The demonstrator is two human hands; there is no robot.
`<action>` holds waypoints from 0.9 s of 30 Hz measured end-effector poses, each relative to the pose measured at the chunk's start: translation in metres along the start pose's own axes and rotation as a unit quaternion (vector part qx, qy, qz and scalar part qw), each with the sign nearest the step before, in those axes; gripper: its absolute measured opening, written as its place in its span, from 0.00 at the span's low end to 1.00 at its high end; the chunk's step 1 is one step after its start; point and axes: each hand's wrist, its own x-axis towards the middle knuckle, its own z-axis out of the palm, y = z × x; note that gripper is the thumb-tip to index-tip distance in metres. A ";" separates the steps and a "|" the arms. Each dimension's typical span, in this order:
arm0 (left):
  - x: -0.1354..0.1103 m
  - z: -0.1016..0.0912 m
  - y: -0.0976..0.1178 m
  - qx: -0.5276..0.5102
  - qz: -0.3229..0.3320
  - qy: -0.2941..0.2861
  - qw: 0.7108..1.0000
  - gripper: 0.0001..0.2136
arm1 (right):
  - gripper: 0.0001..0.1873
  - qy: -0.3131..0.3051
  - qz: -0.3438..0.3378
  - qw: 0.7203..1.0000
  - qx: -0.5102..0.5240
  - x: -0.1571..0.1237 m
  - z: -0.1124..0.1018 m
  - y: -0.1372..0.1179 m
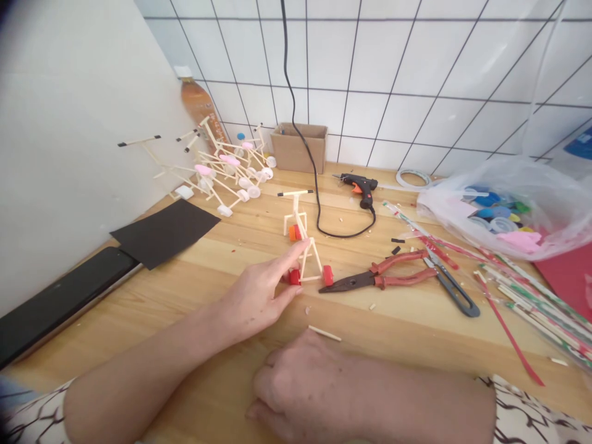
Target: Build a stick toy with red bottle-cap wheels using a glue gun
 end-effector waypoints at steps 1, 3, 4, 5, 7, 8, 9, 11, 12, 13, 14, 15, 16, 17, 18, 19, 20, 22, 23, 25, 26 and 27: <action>0.000 0.000 0.000 0.004 0.000 0.002 1.000 0.32 | 0.15 0.001 0.000 1.000 0.000 0.000 0.001 0.000; 0.000 0.000 0.000 0.013 0.000 0.003 1.000 0.33 | 0.15 0.003 -0.002 1.000 0.001 0.000 0.002 0.001; 0.000 0.000 0.001 0.018 -0.001 0.004 1.000 0.33 | 0.15 0.004 -0.004 1.000 0.001 0.000 0.003 0.002; 0.001 0.000 0.001 0.023 -0.002 0.004 1.000 0.33 | 0.15 0.006 -0.005 1.000 -0.001 -0.001 0.004 0.002; 0.001 0.000 0.001 0.029 -0.008 0.003 1.000 0.33 | 0.15 0.009 -0.005 1.000 -0.008 -0.001 0.005 0.003; 0.001 0.000 0.002 0.030 -0.009 0.003 0.999 0.33 | 0.15 0.009 -0.005 1.000 -0.011 -0.001 0.005 0.003; 0.001 0.000 0.002 0.031 -0.010 0.005 0.999 0.33 | 0.15 0.008 -0.006 1.000 -0.013 -0.001 0.005 0.003; 0.001 0.000 0.002 0.032 -0.008 0.006 0.999 0.32 | 0.15 0.001 -0.006 1.000 -0.010 0.000 0.004 0.003; 0.001 0.000 0.002 0.032 -0.005 0.007 0.999 0.32 | 0.16 -0.003 -0.008 1.000 -0.006 0.000 0.003 0.003; 0.001 0.000 0.001 0.031 -0.002 0.009 0.999 0.33 | 0.16 -0.005 -0.009 1.000 -0.003 0.001 0.002 0.003; 0.001 0.000 0.001 0.029 0.001 0.010 1.000 0.33 | 0.16 -0.006 -0.009 1.000 -0.001 0.001 0.002 0.003; 0.001 0.000 0.001 0.027 0.004 0.011 1.000 0.33 | 0.16 -0.006 -0.009 1.000 0.000 0.002 0.001 0.003; 0.001 0.000 0.001 0.024 0.007 0.013 1.000 0.33 | 0.16 -0.005 -0.008 1.000 0.001 0.002 0.001 0.002; 0.001 0.000 0.001 0.021 0.008 0.015 1.000 0.33 | 0.15 -0.004 -0.009 1.000 0.002 0.002 0.001 0.002; 0.001 0.000 0.000 0.018 0.009 0.017 1.000 0.32 | 0.15 -0.002 -0.010 1.000 0.002 0.002 0.001 0.002; 0.001 0.000 0.000 0.017 0.009 0.018 1.000 0.32 | 0.15 0.000 -0.011 1.000 0.003 0.002 0.001 0.002; 0.000 0.000 0.000 0.016 0.009 0.019 1.000 0.32 | 0.15 0.001 -0.013 1.000 0.003 0.002 0.001 0.002; 0.000 0.001 -0.001 0.019 0.009 0.021 1.000 0.33 | 0.15 0.003 -0.015 1.000 0.003 0.002 0.001 0.002; 0.000 0.001 -0.001 0.020 0.011 0.022 0.999 0.33 | 0.15 0.002 -0.014 1.000 0.003 0.002 0.001 0.002; 0.000 0.001 -0.001 0.024 0.015 0.026 0.999 0.32 | 0.14 0.002 -0.014 1.000 0.001 0.002 0.001 0.002; 0.000 0.002 -0.001 0.025 0.017 0.028 0.999 0.32 | 0.14 0.001 -0.014 1.000 -0.002 0.002 0.000 0.002; 0.000 0.002 -0.001 0.027 0.018 0.030 0.999 0.32 | 0.15 0.000 -0.014 1.000 -0.004 0.002 0.000 0.002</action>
